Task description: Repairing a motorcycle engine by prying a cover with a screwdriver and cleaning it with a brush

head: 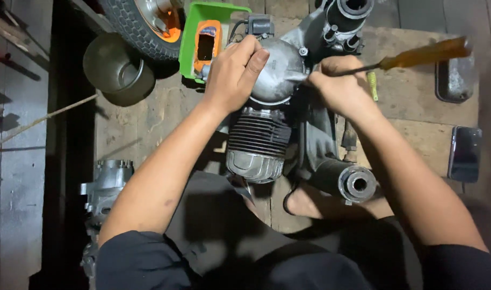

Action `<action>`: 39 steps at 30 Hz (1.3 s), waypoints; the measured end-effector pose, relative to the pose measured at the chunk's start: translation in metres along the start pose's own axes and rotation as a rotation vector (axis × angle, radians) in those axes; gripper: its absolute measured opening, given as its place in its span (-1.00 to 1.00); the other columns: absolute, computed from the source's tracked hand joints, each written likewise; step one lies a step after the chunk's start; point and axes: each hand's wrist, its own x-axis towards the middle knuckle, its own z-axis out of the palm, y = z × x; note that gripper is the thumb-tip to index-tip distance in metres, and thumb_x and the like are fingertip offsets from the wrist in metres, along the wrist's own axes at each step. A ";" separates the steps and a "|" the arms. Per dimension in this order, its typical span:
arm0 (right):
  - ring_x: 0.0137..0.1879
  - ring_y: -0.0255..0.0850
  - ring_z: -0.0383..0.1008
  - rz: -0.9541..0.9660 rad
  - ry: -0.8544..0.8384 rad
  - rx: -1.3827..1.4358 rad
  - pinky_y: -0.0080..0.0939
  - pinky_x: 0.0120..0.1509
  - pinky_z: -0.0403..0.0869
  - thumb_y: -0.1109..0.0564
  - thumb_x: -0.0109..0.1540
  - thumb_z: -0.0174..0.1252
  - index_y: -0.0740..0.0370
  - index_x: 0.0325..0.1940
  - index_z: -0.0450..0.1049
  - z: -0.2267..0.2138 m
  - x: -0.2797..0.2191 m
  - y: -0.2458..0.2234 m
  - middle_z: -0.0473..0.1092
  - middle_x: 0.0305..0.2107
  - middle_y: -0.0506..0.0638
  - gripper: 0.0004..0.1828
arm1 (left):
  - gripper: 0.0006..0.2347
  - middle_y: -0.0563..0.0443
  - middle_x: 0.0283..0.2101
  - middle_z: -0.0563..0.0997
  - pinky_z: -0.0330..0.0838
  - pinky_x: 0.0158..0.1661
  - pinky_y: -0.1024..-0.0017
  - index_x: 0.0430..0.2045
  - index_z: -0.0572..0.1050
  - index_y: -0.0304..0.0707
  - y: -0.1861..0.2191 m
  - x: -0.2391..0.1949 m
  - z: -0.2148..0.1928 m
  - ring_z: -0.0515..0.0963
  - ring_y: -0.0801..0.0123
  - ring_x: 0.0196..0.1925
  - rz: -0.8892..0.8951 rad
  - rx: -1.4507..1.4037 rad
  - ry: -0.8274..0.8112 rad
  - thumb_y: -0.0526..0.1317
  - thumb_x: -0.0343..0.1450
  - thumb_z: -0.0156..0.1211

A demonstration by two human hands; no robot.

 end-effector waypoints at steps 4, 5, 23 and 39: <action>-0.53 -0.32 0.18 -0.129 0.069 -0.021 -0.17 -0.50 0.13 0.05 0.27 0.16 0.18 -0.59 0.37 0.018 -0.001 0.026 0.29 -0.70 -0.10 -0.64 | -0.52 0.01 -0.44 0.44 0.22 -0.30 0.29 -0.42 0.30 -0.25 -0.001 0.001 -0.003 0.45 0.19 -0.36 0.009 -0.004 0.032 0.18 0.57 -0.42; -0.52 -0.31 0.14 -0.206 0.128 -0.038 -0.15 -0.47 0.13 0.06 0.23 0.16 0.22 -0.63 0.28 0.022 -0.001 0.031 0.22 -0.72 -0.08 -0.62 | -0.54 0.01 -0.43 0.45 0.23 -0.28 0.28 -0.41 0.32 -0.25 -0.001 0.001 -0.004 0.46 0.18 -0.34 0.025 -0.005 0.033 0.16 0.57 -0.40; -0.18 0.35 0.57 -0.549 0.008 -0.261 0.26 -0.11 0.51 0.06 0.14 0.27 0.28 -0.23 0.60 0.007 0.000 0.031 0.56 -0.38 0.32 -0.76 | -0.88 -0.09 -0.17 0.64 0.51 -0.04 0.25 -0.15 0.56 -0.27 0.038 0.007 0.019 0.66 0.08 -0.11 0.261 -0.104 0.154 -0.25 0.51 0.22; -0.19 -0.16 0.54 -0.524 0.287 0.499 -0.10 -0.10 0.52 0.40 0.27 0.32 0.33 -0.01 0.64 0.004 -0.029 0.077 0.52 -0.33 0.17 -0.79 | -0.79 -0.31 -0.20 0.56 0.63 -0.18 0.08 -0.01 0.43 -0.40 0.032 0.017 0.064 0.66 -0.19 -0.17 0.425 0.122 0.156 -0.41 0.47 0.05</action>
